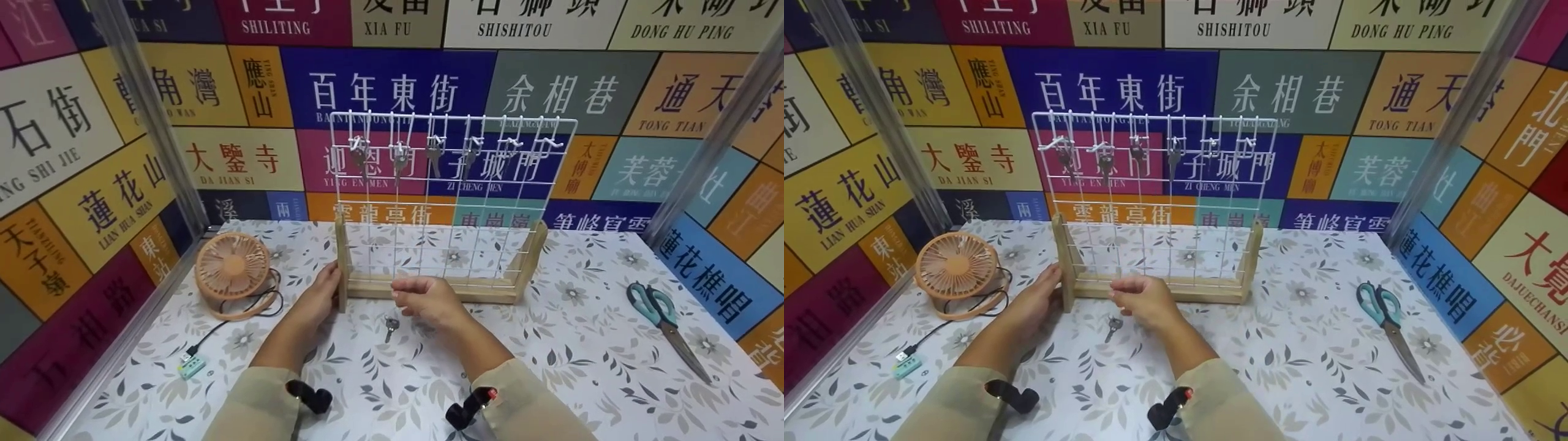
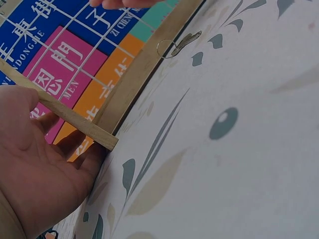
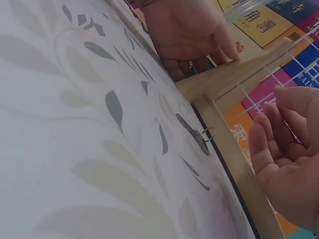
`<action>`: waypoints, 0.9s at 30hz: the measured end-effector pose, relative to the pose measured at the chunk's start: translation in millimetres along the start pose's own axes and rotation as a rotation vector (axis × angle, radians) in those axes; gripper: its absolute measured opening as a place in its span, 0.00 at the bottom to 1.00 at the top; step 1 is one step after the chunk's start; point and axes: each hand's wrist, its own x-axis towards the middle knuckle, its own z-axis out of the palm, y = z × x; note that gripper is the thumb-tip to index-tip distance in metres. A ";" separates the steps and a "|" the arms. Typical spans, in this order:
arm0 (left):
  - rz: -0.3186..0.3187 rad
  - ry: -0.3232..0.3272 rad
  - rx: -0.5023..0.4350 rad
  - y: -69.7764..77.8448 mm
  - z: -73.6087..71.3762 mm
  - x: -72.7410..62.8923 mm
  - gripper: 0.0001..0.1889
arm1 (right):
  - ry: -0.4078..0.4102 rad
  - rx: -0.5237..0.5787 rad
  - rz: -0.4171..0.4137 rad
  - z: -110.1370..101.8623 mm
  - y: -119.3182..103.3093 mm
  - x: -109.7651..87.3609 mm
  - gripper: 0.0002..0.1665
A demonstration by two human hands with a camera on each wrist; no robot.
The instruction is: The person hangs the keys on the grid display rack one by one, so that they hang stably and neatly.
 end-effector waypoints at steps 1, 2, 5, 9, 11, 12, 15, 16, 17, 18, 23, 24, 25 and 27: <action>-0.004 0.002 0.000 0.2 -0.2 -0.1 0.30 | -0.012 -0.001 0.021 0.2 2.3 0.3 0.22; -0.008 0.003 -0.002 0.3 -0.3 -0.1 0.30 | -0.024 0.002 0.037 0.4 4.3 0.5 0.22; -0.019 0.010 -0.009 0.4 -0.7 -0.3 0.30 | -0.058 -0.001 0.085 0.1 9.3 0.8 0.22; 0.016 -0.010 -0.019 -0.4 0.2 -1.3 0.30 | -0.109 -0.053 0.103 -1.5 14.1 1.5 0.23; 0.033 -0.021 -0.027 -0.8 0.9 -1.8 0.31 | -0.136 -0.088 0.090 -2.0 16.0 2.4 0.23; 0.038 -0.022 -0.030 -0.9 1.3 -1.9 0.31 | -0.149 -0.108 0.080 -2.2 17.0 3.2 0.23; 0.034 -0.012 -0.028 -1.4 1.9 -1.9 0.30 | -0.176 -0.146 0.064 -1.9 19.5 6.0 0.22; 0.031 -0.009 -0.025 -1.5 2.0 -1.8 0.30 | -0.182 -0.158 0.064 -1.7 20.1 7.0 0.22; 0.029 -0.005 -0.021 -1.5 2.1 -1.7 0.30 | -0.187 -0.167 0.069 -1.7 20.7 8.0 0.21; 0.026 -0.002 -0.017 -1.6 2.0 -1.4 0.30 | -0.188 -0.175 0.077 -1.7 21.0 9.0 0.21; 0.020 -0.007 -0.011 -1.2 0.9 -0.4 0.31 | -0.183 -0.247 0.104 -1.2 20.8 13.0 0.20; 0.018 -0.006 -0.011 -1.1 0.4 -0.4 0.31 | -0.184 -0.268 0.100 -0.7 20.3 13.6 0.20; 0.015 -0.007 -0.012 -1.3 0.5 -0.1 0.31 | -0.185 -0.288 0.096 -0.6 20.1 13.8 0.20; 0.007 -0.004 -0.011 -1.4 0.8 0.2 0.31 | -0.186 -0.332 0.080 -0.3 19.7 14.1 0.18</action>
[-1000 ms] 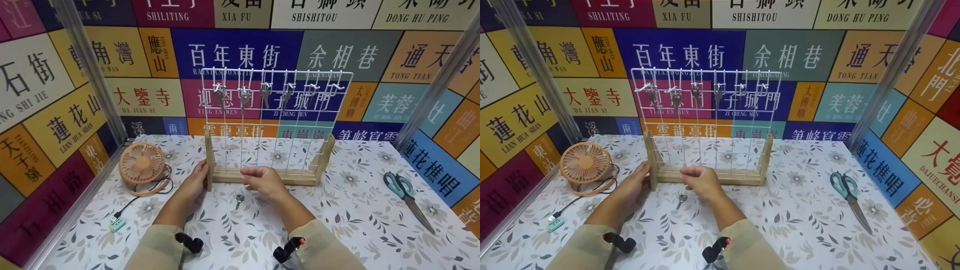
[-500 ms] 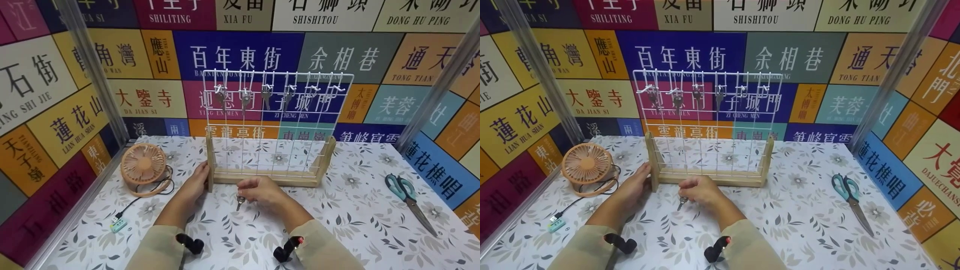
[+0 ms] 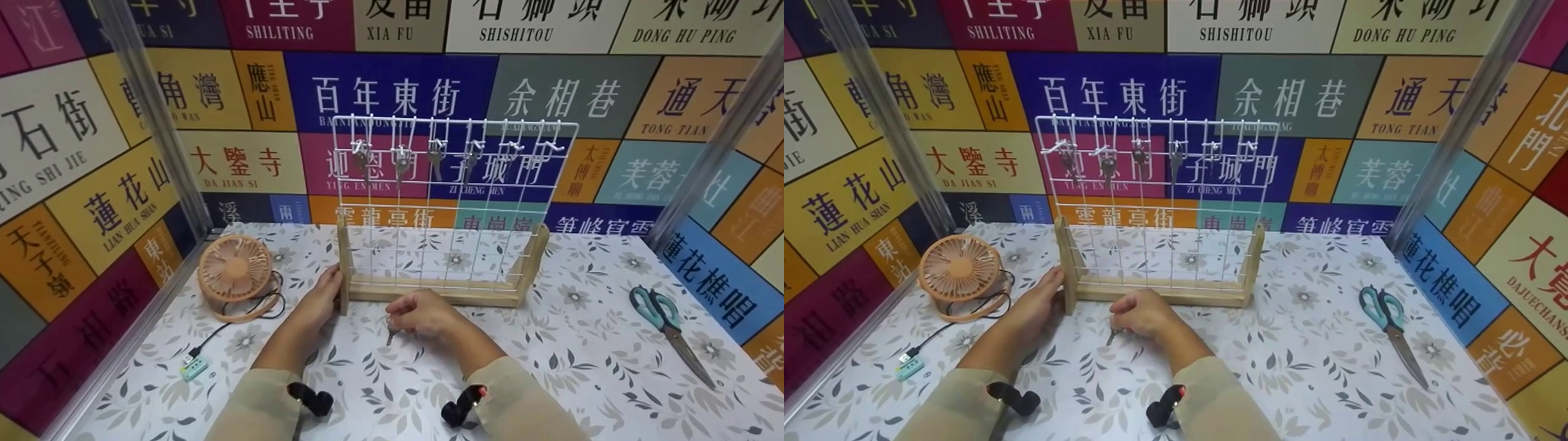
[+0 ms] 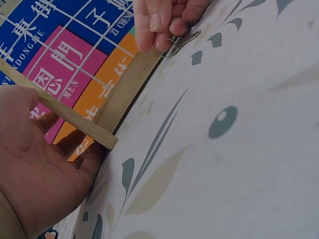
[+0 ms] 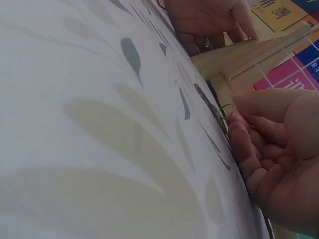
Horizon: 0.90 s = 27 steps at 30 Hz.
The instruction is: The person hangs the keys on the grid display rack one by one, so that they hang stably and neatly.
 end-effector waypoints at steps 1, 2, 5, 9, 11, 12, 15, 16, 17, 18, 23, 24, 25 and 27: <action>-0.002 0.000 0.002 -0.1 -0.3 -0.1 0.31 | 0.003 -0.023 -0.005 0.5 -0.5 0.1 0.17; -0.003 -0.002 -0.002 0.1 -0.4 0.1 0.31 | 0.008 -0.042 -0.006 0.8 -1.1 0.2 0.16; -0.009 -0.004 0.001 0.4 -0.6 0.1 0.31 | 0.026 -0.098 -0.016 2.8 -2.1 0.6 0.13; -0.013 0.002 0.009 0.4 -0.8 0.3 0.31 | 0.050 -0.155 -0.031 5.6 -2.6 1.3 0.09; -0.004 0.000 0.003 0.2 -0.8 0.3 0.31 | 0.065 -0.172 -0.038 6.4 -2.7 1.4 0.07; 0.003 -0.003 -0.004 -0.2 -0.8 0.6 0.31 | 0.072 -0.177 -0.042 6.5 -2.7 1.3 0.06; 0.026 -0.014 -0.020 -1.6 -1.0 0.9 0.31 | 0.090 -0.160 -0.051 6.8 -1.8 0.7 0.05; 0.027 -0.014 -0.020 -2.0 -1.0 0.9 0.31 | 0.094 -0.150 -0.051 6.7 -1.4 0.2 0.05; 0.029 -0.016 -0.019 -2.5 -1.1 1.0 0.30 | 0.094 -0.138 -0.049 6.4 -0.9 -0.4 0.05; 0.024 -0.013 -0.009 -2.6 -1.0 0.9 0.30 | 0.095 -0.127 -0.048 5.9 -0.3 -1.0 0.06; -0.008 0.004 0.018 -0.6 -0.9 0.3 0.30 | 0.113 -0.107 -0.064 2.0 -2.0 -5.2 0.07; -0.009 0.004 0.018 -0.2 -1.0 0.3 0.30 | 0.121 -0.099 -0.075 1.0 -3.6 -6.2 0.08; -0.012 0.006 0.019 0.1 -1.2 0.3 0.30 | 0.127 -0.085 -0.085 0.0 -5.5 -7.4 0.08; -0.024 0.011 0.020 0.7 -1.5 0.4 0.30 | 0.143 -0.056 -0.107 -2.8 -9.4 -10.1 0.09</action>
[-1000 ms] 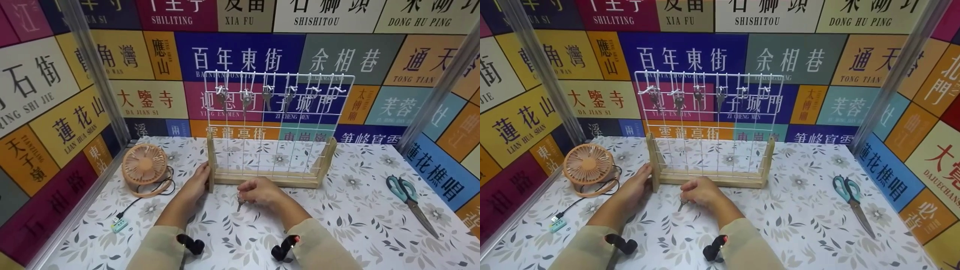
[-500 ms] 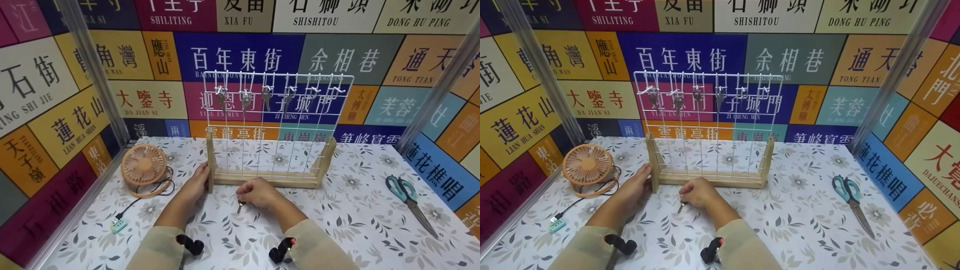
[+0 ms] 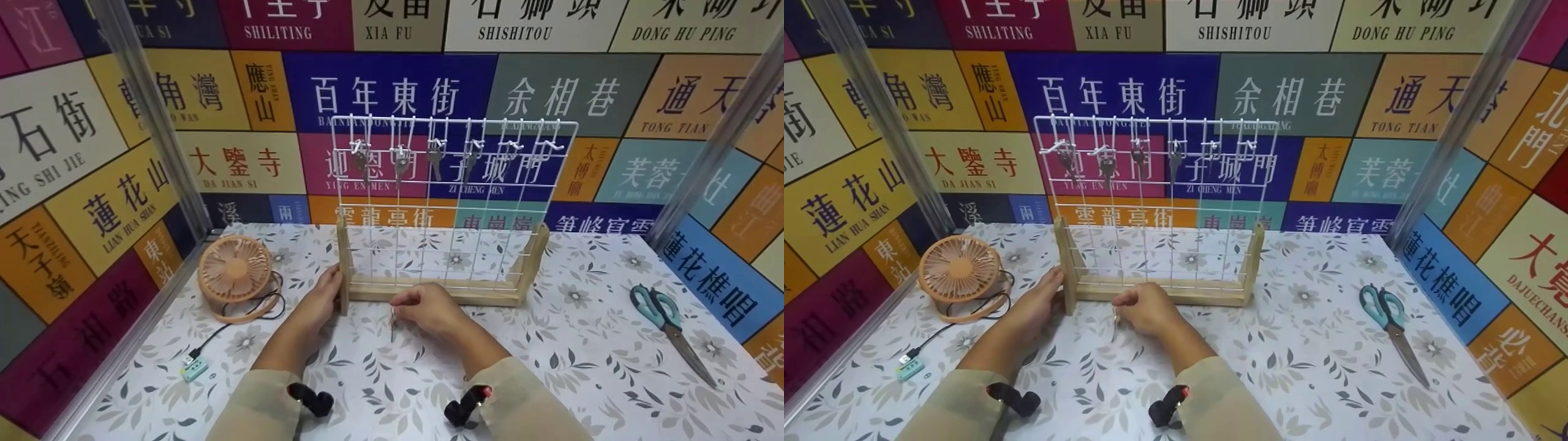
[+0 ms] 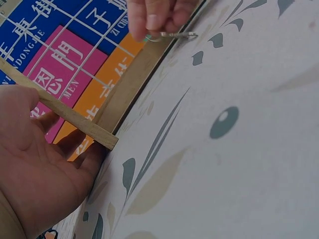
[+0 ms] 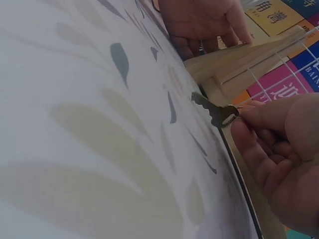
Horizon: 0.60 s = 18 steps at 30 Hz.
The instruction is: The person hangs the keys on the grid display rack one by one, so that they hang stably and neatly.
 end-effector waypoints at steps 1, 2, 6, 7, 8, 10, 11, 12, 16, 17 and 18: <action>-0.002 0.001 0.001 0.1 -0.1 0.0 0.30 | 0.008 0.013 -0.010 -1.9 -2.2 -0.9 0.10; -0.003 0.000 0.000 0.1 -0.2 0.1 0.30 | 0.014 0.031 -0.018 -4.1 -4.5 -1.9 0.10; -0.006 -0.002 0.004 0.8 0.1 0.6 0.30 | 0.047 0.078 -0.040 -14.8 -12.8 -4.4 0.12; -0.003 -0.002 0.005 0.5 0.1 0.6 0.30 | 0.060 0.086 -0.053 -17.6 -14.4 -4.8 0.12; -0.001 -0.005 0.002 0.4 0.2 0.6 0.31 | 0.076 0.094 -0.065 -20.7 -16.5 -5.5 0.12; 0.002 -0.008 -0.002 0.0 0.3 0.9 0.31 | 0.118 0.092 -0.093 -27.7 -21.1 -7.4 0.12; 0.004 -0.009 -0.008 0.0 0.4 0.9 0.31 | 0.143 0.089 -0.105 -31.6 -23.5 -8.8 0.11; 0.002 -0.011 -0.015 0.0 0.5 1.0 0.30 | 0.164 0.099 -0.119 -35.4 -26.1 -10.7 0.11; 0.021 -0.026 -0.047 -0.3 0.7 1.5 0.30 | 0.220 0.179 -0.159 -50.2 -38.1 -19.9 0.13; 0.026 -0.027 -0.053 -0.4 0.7 1.3 0.30 | 0.226 0.214 -0.164 -53.6 -40.9 -21.8 0.14; 0.029 -0.028 -0.060 -0.4 0.6 1.2 0.30 | 0.228 0.247 -0.169 -56.9 -43.6 -23.7 0.15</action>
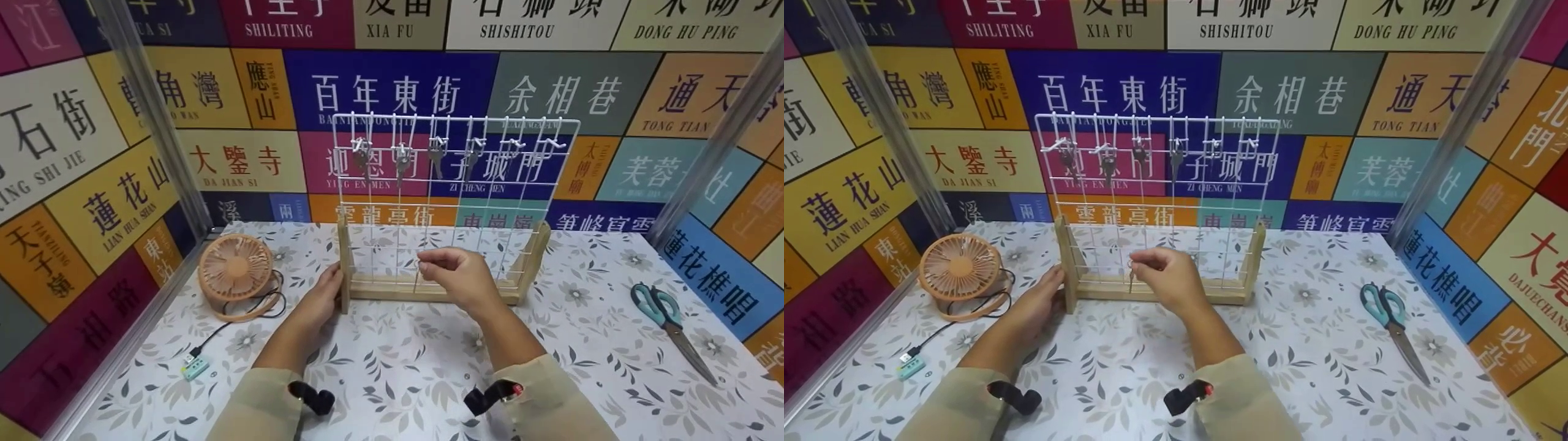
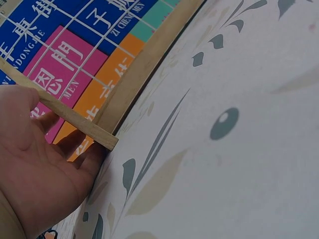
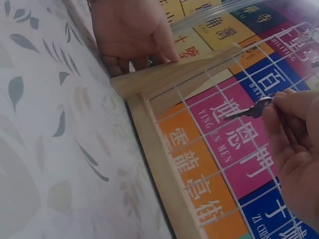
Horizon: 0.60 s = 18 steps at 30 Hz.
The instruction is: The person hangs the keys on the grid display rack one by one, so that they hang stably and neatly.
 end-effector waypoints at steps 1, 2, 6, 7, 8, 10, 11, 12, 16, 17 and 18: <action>0.002 0.000 -0.003 -0.4 0.5 0.2 0.30 | 0.009 0.026 0.000 -3.3 -2.9 -0.8 0.15; 0.002 -0.001 -0.008 -0.6 1.1 0.6 0.30 | 0.014 0.048 -0.001 -6.9 -5.6 -1.6 0.15; -0.015 0.012 0.001 -0.2 1.3 0.2 0.30 | 0.039 0.091 -0.018 -21.3 -19.4 -4.1 0.14; -0.017 0.012 0.001 -0.2 1.2 0.0 0.30 | 0.044 0.098 -0.028 -25.4 -23.6 -5.1 0.14; -0.018 0.011 0.001 -0.2 1.2 -0.1 0.30 | 0.047 0.106 -0.037 -29.4 -27.5 -5.7 0.14; -0.015 0.008 0.002 -0.5 1.1 -0.5 0.30 | 0.054 0.118 -0.052 -37.8 -35.8 -7.3 0.14; -0.013 0.005 -0.004 -0.6 1.2 -0.6 0.30 | 0.057 0.123 -0.060 -42.2 -39.9 -8.2 0.15; -0.009 0.002 -0.007 -0.9 1.3 -0.8 0.30 | 0.055 0.131 -0.067 -46.5 -44.3 -8.9 0.15; 0.012 -0.010 -0.019 -1.7 1.6 -1.6 0.30 | 0.055 0.130 -0.097 -64.3 -62.3 -13.6 0.16; 0.015 -0.009 -0.016 -1.8 1.5 -1.8 0.31 | 0.056 0.125 -0.106 -68.8 -67.1 -15.1 0.17; 0.017 -0.008 -0.012 -1.8 1.4 -1.9 0.31 | 0.058 0.115 -0.113 -73.6 -71.8 -16.7 0.17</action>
